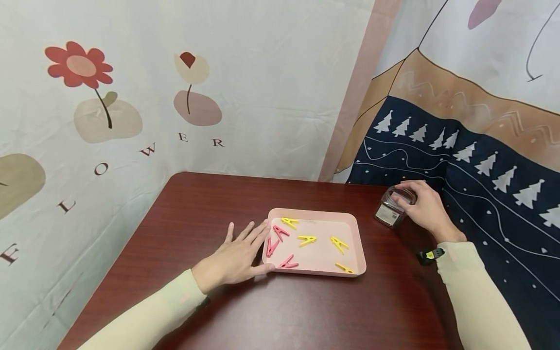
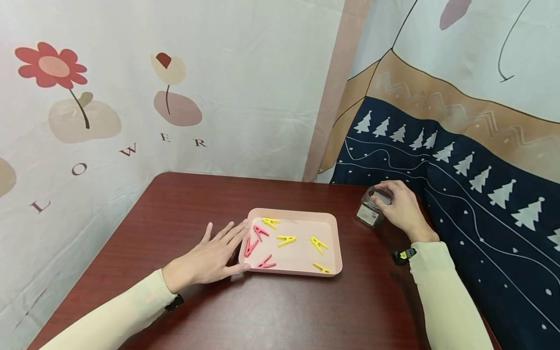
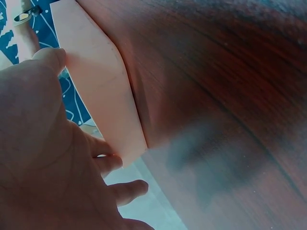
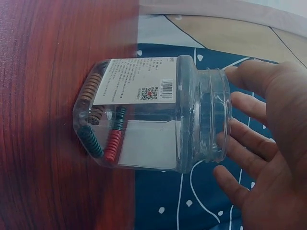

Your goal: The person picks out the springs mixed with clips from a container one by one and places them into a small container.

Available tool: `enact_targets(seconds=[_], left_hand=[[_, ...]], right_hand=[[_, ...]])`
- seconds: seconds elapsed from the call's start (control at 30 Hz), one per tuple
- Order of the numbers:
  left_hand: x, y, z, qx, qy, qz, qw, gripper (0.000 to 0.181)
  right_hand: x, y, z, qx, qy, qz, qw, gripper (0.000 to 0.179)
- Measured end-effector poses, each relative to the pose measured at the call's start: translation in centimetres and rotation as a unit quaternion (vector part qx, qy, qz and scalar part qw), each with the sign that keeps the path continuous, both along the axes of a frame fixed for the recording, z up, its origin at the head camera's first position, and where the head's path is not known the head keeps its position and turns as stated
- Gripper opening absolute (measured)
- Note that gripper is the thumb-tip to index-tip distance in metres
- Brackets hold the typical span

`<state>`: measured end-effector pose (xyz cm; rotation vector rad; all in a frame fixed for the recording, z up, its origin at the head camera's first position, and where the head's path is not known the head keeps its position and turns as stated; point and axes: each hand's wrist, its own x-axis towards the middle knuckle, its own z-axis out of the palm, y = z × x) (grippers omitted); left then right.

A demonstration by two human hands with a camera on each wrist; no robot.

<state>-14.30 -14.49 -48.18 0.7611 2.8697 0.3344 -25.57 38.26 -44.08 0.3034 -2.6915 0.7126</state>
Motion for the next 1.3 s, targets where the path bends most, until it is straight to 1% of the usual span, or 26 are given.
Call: enact_targets(seconds=[0.13,0.3,0.47,0.53,0.7,0.97,1.17,1.3], left_hand=[[-0.1,0.1,0.0,-0.002,-0.002,0.000,1.0000,0.105],[-0.2,0.0,-0.1,-0.007,0.003,0.002,1.0000,0.105],[-0.3,-0.1,-0.2,0.002,0.003,0.003,1.0000,0.105],[-0.4,-0.1,-0.3,0.004,0.002,0.004,1.0000,0.105],[-0.5,-0.2,-0.4,0.002,0.008,0.003,1.0000,0.105],[-0.7,-0.3,-0.3,0.007,0.009,-0.002,0.9999,0.106],[-0.6,-0.4,-0.3,0.014,0.021,-0.009,0.9996,0.106],[-0.5,-0.6,-0.3,0.014,0.024,-0.009,0.9996,0.106]], right_hand=[[0.2,-0.1,-0.2,-0.003,0.002,0.002,1.0000,0.036],[0.4,-0.2,-0.1,0.001,0.010,0.003,0.9999,0.035],[1.0,-0.7,0.0,-0.001,0.022,0.011,0.9997,0.035],[1.2,-1.0,-0.1,-0.003,0.036,0.019,0.9992,0.036],[2.1,-2.0,-0.3,-0.005,0.064,0.033,0.9974,0.039],[4.1,-4.1,0.0,-0.001,0.064,0.047,0.9968,0.044],[5.4,-5.6,-0.6,0.004,0.068,0.071,0.9952,0.049],[6.0,-6.5,-1.1,0.010,0.056,0.083,0.9950,0.050]])
